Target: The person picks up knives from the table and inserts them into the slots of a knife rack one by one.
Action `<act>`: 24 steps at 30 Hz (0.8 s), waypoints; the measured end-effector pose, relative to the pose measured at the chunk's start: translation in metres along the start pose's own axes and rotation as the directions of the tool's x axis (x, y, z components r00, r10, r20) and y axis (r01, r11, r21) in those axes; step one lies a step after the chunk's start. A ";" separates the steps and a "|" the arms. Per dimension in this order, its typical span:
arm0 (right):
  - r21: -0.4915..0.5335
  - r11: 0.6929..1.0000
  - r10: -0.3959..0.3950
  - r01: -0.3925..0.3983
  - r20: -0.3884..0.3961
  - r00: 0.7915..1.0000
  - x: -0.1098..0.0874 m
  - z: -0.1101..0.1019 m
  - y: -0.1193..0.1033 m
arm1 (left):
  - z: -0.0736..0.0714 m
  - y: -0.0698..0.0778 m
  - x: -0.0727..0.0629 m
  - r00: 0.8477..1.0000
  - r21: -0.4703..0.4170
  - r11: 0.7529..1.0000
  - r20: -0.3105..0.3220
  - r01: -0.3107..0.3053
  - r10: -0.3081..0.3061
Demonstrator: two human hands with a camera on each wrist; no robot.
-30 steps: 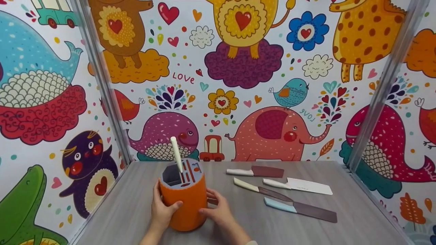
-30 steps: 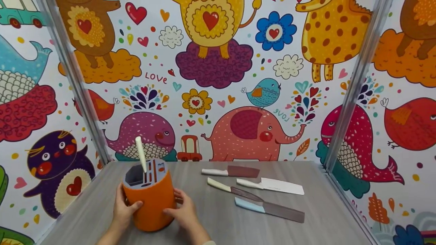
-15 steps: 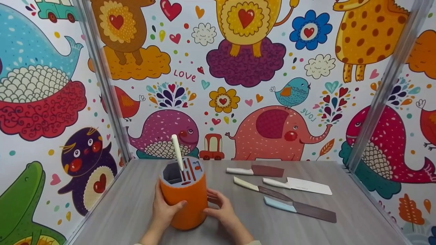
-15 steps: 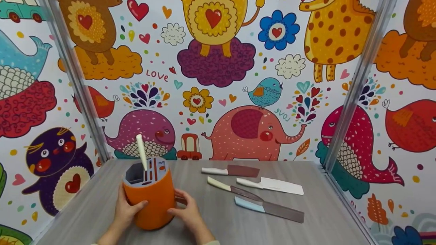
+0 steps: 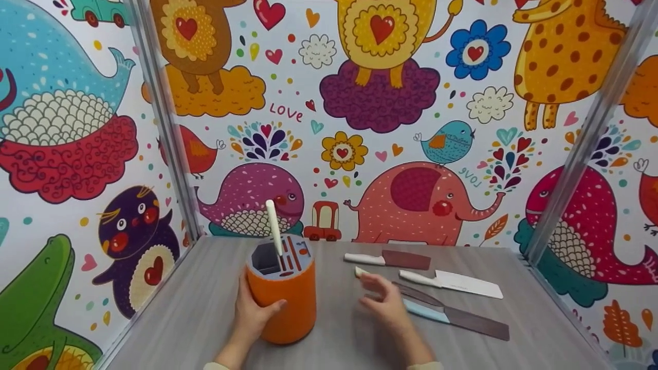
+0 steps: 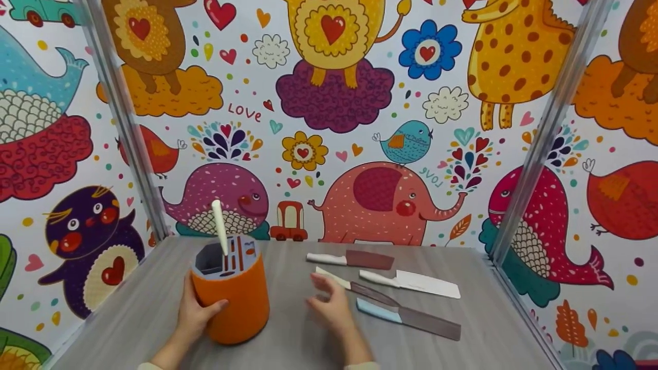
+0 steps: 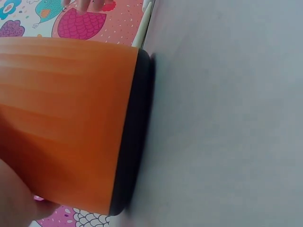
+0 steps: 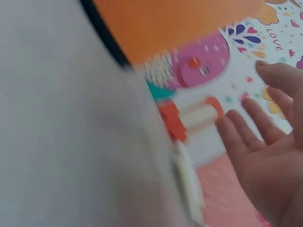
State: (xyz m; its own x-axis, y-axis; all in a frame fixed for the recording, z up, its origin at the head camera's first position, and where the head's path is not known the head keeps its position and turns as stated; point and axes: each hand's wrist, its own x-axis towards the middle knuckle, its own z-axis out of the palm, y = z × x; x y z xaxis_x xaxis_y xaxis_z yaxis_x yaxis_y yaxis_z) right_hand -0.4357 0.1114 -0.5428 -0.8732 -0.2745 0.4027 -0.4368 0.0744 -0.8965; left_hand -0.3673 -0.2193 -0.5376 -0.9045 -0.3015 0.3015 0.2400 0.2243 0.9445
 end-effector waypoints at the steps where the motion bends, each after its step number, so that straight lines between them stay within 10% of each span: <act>1: -0.078 0.997 -0.012 0.011 -0.012 1.000 0.001 -0.012 -0.003 | 0.001 0.000 0.001 1.000 -0.002 1.000 -0.004 -0.008 0.008; 4: -0.311 0.950 0.014 -0.025 -0.039 0.999 0.004 -0.044 -0.011 | 0.002 0.002 0.003 0.999 -0.011 0.999 -0.009 -0.031 0.031; 11: -0.663 0.730 0.112 -0.163 -0.119 0.987 -0.015 -0.095 -0.012 | 0.003 0.001 0.000 1.000 -0.009 1.000 0.021 -0.001 0.002; 24: -0.670 0.710 0.230 -0.215 -0.067 0.971 -0.017 -0.125 0.021 | -0.001 -0.003 0.001 1.000 -0.023 1.000 0.011 0.008 -0.007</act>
State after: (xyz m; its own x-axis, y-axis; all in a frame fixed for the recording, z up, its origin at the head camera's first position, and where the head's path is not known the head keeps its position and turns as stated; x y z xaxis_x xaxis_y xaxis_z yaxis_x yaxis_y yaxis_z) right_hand -0.4565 0.2372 -0.5455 -0.9628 -0.1849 0.1968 -0.2674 0.7546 -0.5992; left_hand -0.3681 -0.2209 -0.5397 -0.9101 -0.2930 0.2929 0.2409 0.2011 0.9495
